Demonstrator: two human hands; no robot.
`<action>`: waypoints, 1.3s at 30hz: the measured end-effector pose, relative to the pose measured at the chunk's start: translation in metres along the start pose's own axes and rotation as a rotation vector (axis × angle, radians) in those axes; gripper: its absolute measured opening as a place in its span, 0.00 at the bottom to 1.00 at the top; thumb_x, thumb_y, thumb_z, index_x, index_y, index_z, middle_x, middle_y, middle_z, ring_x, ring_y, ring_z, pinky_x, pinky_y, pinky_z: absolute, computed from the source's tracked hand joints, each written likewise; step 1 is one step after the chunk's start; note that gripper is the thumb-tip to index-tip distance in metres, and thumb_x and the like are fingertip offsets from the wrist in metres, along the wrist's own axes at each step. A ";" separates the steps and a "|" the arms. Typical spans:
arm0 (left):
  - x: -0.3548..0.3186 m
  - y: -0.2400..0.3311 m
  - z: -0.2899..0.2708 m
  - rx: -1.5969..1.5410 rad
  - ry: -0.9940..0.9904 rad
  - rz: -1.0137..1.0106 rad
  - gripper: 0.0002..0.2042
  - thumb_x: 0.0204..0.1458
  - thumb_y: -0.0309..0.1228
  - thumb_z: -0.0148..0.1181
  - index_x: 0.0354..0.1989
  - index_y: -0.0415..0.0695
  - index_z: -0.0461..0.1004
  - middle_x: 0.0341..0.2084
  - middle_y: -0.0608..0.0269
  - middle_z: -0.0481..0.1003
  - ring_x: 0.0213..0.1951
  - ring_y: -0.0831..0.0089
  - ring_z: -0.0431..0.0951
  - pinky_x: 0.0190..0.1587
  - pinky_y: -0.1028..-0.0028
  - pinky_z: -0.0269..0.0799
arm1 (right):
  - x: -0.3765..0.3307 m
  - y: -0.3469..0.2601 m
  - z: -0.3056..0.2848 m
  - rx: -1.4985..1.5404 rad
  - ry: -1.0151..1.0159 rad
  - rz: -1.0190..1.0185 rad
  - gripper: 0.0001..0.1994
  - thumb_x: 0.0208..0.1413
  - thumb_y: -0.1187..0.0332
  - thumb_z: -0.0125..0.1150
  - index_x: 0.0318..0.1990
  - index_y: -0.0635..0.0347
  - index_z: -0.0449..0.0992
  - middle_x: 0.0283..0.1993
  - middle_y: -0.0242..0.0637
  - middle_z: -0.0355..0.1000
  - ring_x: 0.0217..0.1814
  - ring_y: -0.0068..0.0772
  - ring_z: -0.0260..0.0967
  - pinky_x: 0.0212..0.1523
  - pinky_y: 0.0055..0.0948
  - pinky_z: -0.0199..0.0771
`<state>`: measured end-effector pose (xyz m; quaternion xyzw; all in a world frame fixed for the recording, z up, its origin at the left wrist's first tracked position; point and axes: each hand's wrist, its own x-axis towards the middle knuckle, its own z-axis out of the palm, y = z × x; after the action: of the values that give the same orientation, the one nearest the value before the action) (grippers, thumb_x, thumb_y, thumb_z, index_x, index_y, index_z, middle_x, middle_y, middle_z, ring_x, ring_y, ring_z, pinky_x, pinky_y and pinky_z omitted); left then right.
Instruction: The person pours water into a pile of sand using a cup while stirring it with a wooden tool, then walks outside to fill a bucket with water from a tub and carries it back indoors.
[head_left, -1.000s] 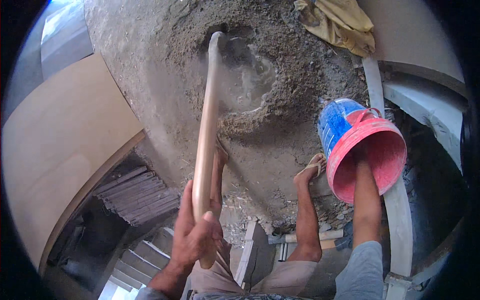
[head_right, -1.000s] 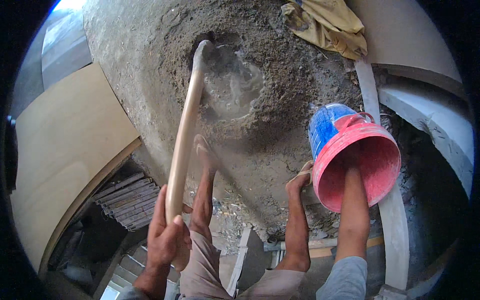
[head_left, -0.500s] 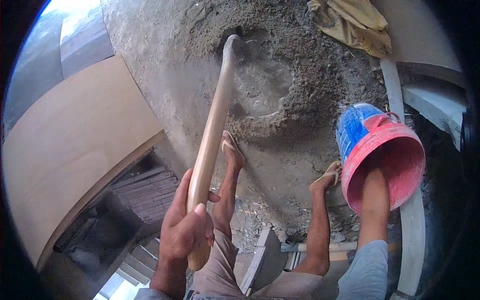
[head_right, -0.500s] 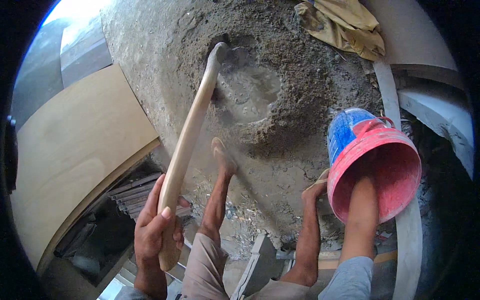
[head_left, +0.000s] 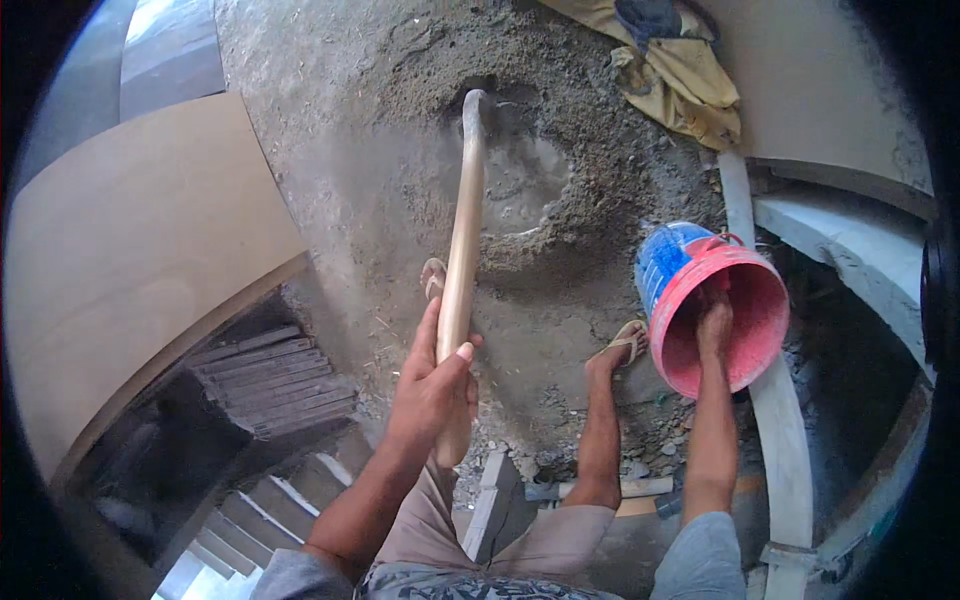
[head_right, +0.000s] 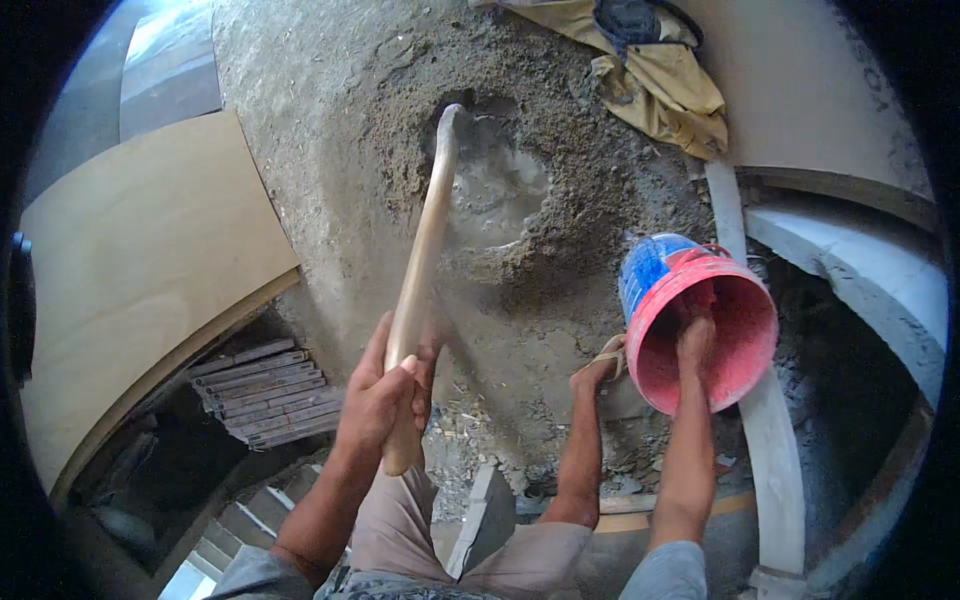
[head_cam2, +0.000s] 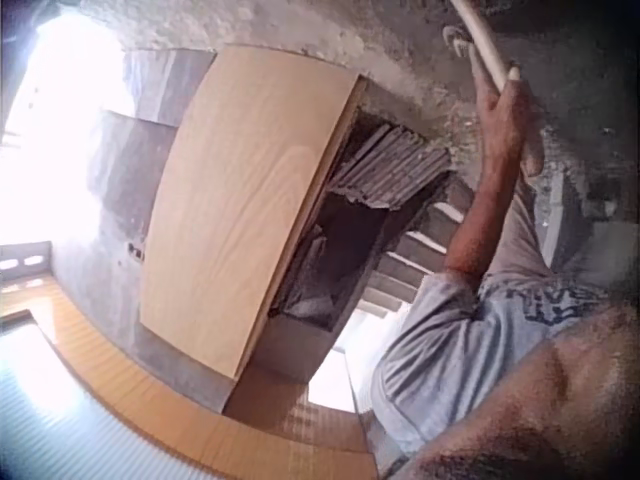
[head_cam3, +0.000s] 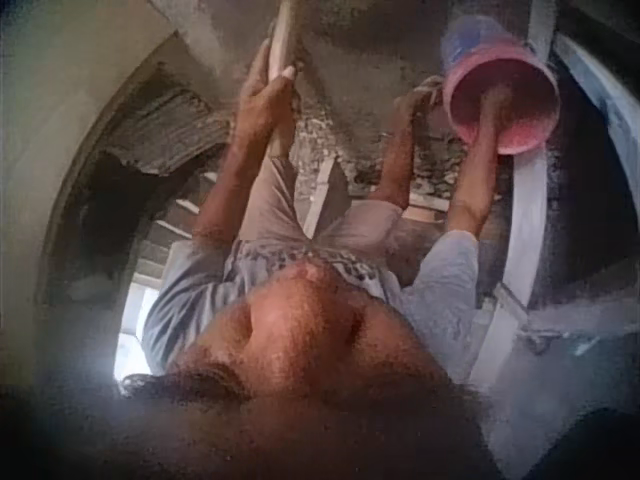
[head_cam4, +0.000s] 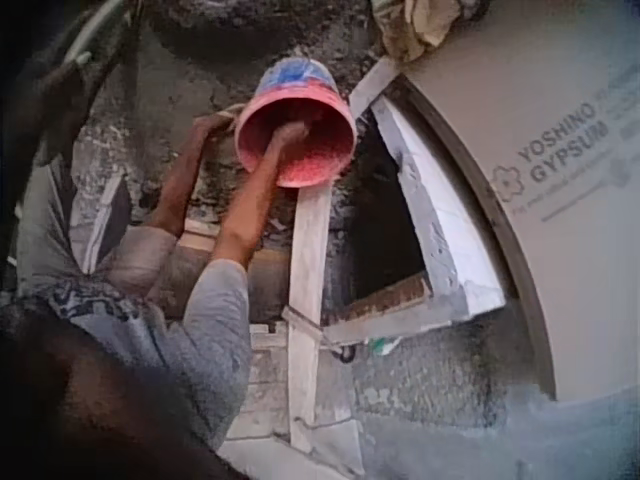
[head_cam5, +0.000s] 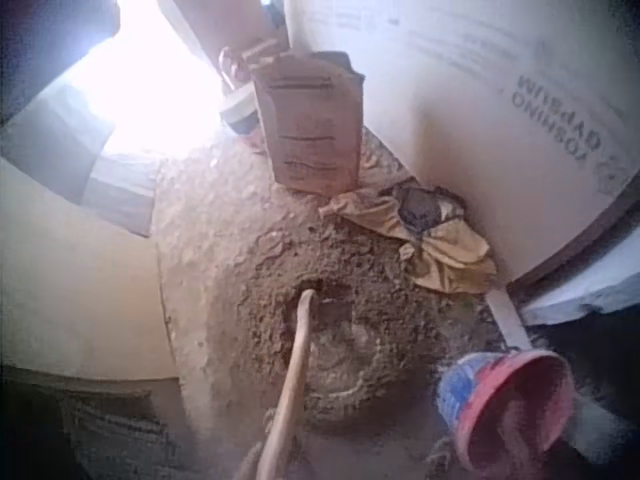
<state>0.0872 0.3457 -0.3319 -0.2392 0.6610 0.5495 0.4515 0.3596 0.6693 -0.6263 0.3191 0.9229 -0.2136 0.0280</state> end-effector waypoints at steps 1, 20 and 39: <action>-0.002 -0.008 -0.002 -0.044 0.012 0.006 0.33 0.51 0.27 0.48 0.63 0.48 0.36 0.39 0.58 0.67 0.18 0.80 0.67 0.18 0.78 0.67 | 0.000 -0.017 -0.025 -0.020 0.004 -0.009 0.07 0.50 0.71 0.50 0.32 0.65 0.71 0.32 0.53 0.69 0.36 0.52 0.67 0.35 0.41 0.65; -0.039 -0.021 -0.083 -0.116 0.092 -0.050 0.33 0.51 0.26 0.48 0.63 0.50 0.39 0.36 0.61 0.70 0.17 0.80 0.67 0.17 0.79 0.66 | 0.046 -0.278 -0.155 0.014 -0.033 -0.364 0.03 0.45 0.71 0.55 0.27 0.61 0.69 0.26 0.40 0.66 0.33 0.43 0.64 0.38 0.38 0.63; -0.019 -0.015 -0.063 -0.028 0.068 -0.085 0.34 0.52 0.29 0.48 0.63 0.49 0.35 0.23 0.63 0.66 0.15 0.78 0.66 0.16 0.77 0.65 | 0.214 -0.405 -0.051 -0.225 -0.274 -0.592 0.07 0.46 0.64 0.53 0.27 0.57 0.72 0.25 0.46 0.70 0.30 0.47 0.69 0.30 0.44 0.67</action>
<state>0.0878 0.2788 -0.3236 -0.2919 0.6575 0.5307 0.4481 -0.0496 0.5284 -0.4674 0.0008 0.9809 -0.1503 0.1236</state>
